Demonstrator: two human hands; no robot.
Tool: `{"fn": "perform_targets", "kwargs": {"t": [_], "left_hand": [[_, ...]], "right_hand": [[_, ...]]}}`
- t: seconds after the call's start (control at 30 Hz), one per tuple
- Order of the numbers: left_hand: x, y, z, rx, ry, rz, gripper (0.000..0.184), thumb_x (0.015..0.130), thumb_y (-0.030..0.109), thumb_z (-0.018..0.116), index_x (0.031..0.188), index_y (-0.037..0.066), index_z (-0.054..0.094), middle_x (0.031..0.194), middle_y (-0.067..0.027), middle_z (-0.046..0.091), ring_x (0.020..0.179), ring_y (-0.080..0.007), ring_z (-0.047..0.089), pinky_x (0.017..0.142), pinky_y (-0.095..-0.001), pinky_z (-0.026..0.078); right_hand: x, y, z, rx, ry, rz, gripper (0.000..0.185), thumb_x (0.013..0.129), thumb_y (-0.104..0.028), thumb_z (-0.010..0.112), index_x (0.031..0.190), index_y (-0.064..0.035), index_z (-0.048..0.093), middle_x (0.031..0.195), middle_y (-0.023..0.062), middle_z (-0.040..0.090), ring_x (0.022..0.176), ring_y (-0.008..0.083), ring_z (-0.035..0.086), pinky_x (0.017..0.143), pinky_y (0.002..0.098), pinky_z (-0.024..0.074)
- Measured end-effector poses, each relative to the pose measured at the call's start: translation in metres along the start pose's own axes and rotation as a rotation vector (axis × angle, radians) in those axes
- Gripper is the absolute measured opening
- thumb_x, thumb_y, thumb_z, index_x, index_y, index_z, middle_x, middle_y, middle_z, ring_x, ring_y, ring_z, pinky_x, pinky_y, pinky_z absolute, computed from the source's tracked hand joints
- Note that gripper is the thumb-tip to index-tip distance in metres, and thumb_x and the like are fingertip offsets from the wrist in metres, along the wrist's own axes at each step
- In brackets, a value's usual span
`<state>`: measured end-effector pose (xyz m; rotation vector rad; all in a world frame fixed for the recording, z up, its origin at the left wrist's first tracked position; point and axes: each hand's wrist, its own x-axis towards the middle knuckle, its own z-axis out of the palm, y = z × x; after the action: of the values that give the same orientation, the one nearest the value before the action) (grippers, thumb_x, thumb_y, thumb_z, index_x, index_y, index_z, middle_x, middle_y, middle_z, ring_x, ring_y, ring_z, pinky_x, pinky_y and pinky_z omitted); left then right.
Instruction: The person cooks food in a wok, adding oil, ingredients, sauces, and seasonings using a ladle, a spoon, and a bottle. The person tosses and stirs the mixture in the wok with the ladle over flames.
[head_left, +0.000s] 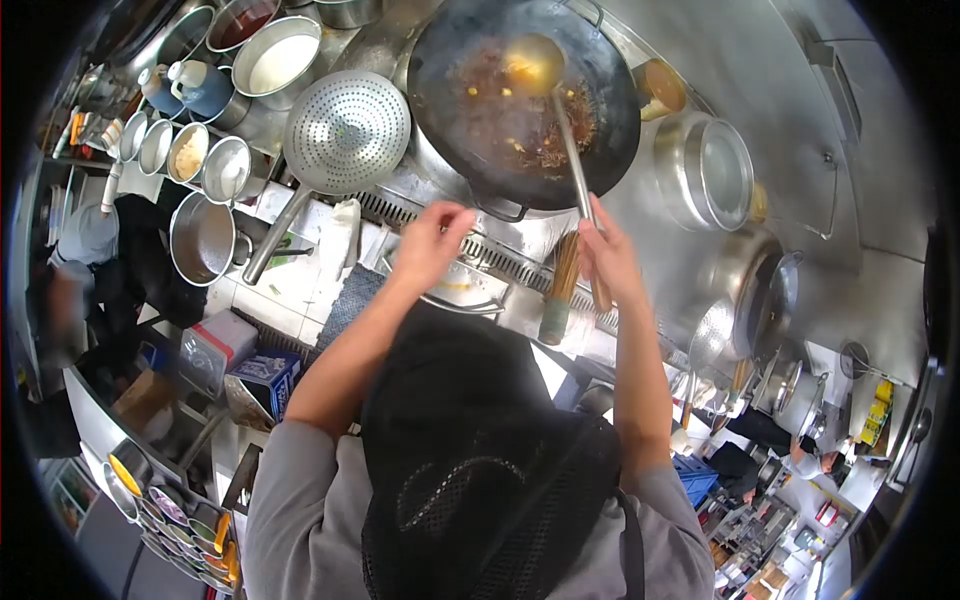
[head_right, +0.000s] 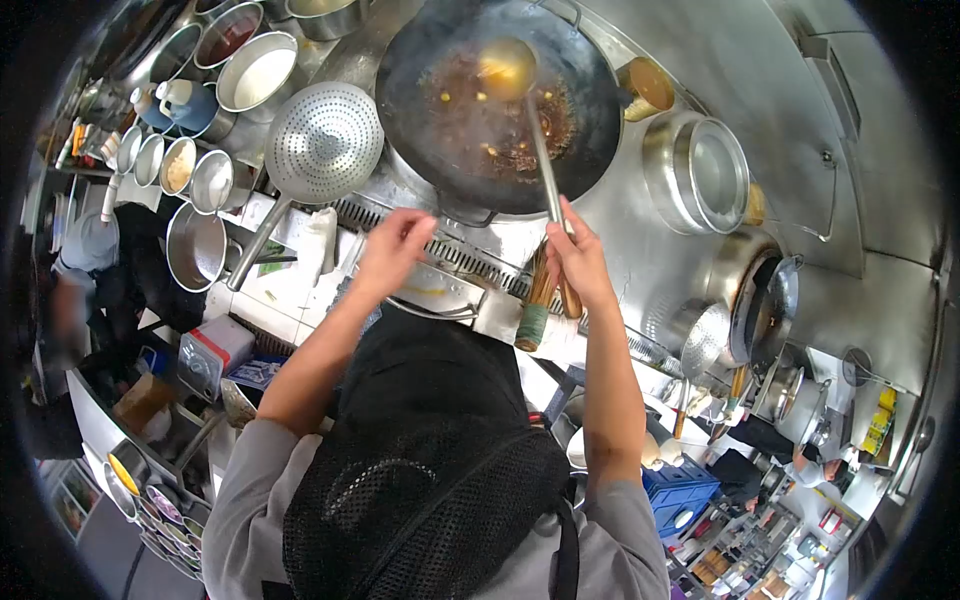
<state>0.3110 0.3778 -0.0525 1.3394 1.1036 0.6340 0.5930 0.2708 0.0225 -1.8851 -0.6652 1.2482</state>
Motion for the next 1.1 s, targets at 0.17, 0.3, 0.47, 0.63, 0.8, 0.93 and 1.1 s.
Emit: {"fn": "perform_targets", "kwargs": {"t": [0.17,0.3,0.47,0.63,0.8,0.93,1.1], "left_hand": [[0.022,0.003,0.053,-0.341,-0.05,-0.299,0.04,0.107,0.039,0.061,0.103,-0.001,0.057,0.092,-0.0106,0.071,0.066,-0.0117,0.062,0.054,-0.0269,0.05],[0.02,0.011,0.057,-0.304,-0.01,-0.28,0.039,0.107,0.037,0.061,0.099,0.0,0.056,0.085,-0.0073,0.067,0.065,-0.0117,0.061,0.053,-0.0277,0.049],[0.017,0.003,0.058,-0.242,-0.006,-0.213,0.041,0.106,0.039,0.062,0.096,0.0,0.055,0.079,-0.0054,0.064,0.065,-0.0117,0.061,0.052,-0.0286,0.049],[0.017,0.008,0.055,-0.206,-0.008,-0.245,0.041,0.107,0.039,0.062,0.098,0.0,0.053,0.084,-0.0067,0.064,0.064,-0.012,0.06,0.053,-0.0297,0.05],[0.02,0.002,0.058,-0.239,-0.014,-0.277,0.04,0.106,0.04,0.062,0.102,0.001,0.053,0.086,-0.0055,0.063,0.066,-0.0117,0.061,0.053,-0.0285,0.05],[0.019,0.0,0.055,-0.164,-0.027,-0.27,0.041,0.106,0.04,0.063,0.102,0.001,0.053,0.085,-0.0048,0.063,0.067,-0.0116,0.061,0.053,-0.0278,0.05],[0.019,0.002,0.053,-0.102,-0.011,-0.223,0.044,0.105,0.043,0.063,0.103,0.0,0.054,0.086,-0.006,0.064,0.066,-0.0128,0.063,0.053,-0.0298,0.052]], "right_hand": [[-0.046,0.05,0.007,-0.826,0.381,-0.326,0.059,0.103,-0.017,0.061,0.157,-0.0044,0.042,0.081,0.0286,0.068,0.064,0.0324,0.068,0.065,0.0478,0.0541],[-0.11,-0.041,0.037,-0.225,0.072,0.154,0.059,0.105,-0.017,0.058,0.16,-0.0084,0.04,0.068,0.0115,0.063,0.051,0.0172,0.06,0.05,0.033,0.0506],[0.001,0.006,-0.01,0.194,-0.051,0.104,0.057,0.106,-0.016,0.058,0.16,-0.0085,0.041,0.068,0.006,0.059,0.052,0.0143,0.055,0.048,0.0291,0.0476],[-0.047,0.065,0.016,-0.74,0.371,-0.443,0.057,0.104,-0.011,0.058,0.158,-0.0031,0.04,0.082,0.0314,0.067,0.062,0.038,0.066,0.059,0.0473,0.0516],[-0.096,-0.029,0.04,-0.257,0.074,0.109,0.06,0.102,-0.012,0.061,0.157,0.0022,0.04,0.081,0.0257,0.068,0.056,0.0218,0.062,0.053,0.0382,0.0515],[-0.033,-0.013,0.023,-0.365,0.086,-0.161,0.058,0.102,-0.014,0.062,0.156,-0.0039,0.045,0.082,0.0247,0.067,0.059,0.0269,0.064,0.057,0.0415,0.052],[-0.003,0.04,0.003,-0.767,0.439,-0.518,0.057,0.1,-0.016,0.063,0.154,-0.0065,0.046,0.095,0.032,0.07,0.082,0.0513,0.068,0.074,0.0539,0.0536]]}}
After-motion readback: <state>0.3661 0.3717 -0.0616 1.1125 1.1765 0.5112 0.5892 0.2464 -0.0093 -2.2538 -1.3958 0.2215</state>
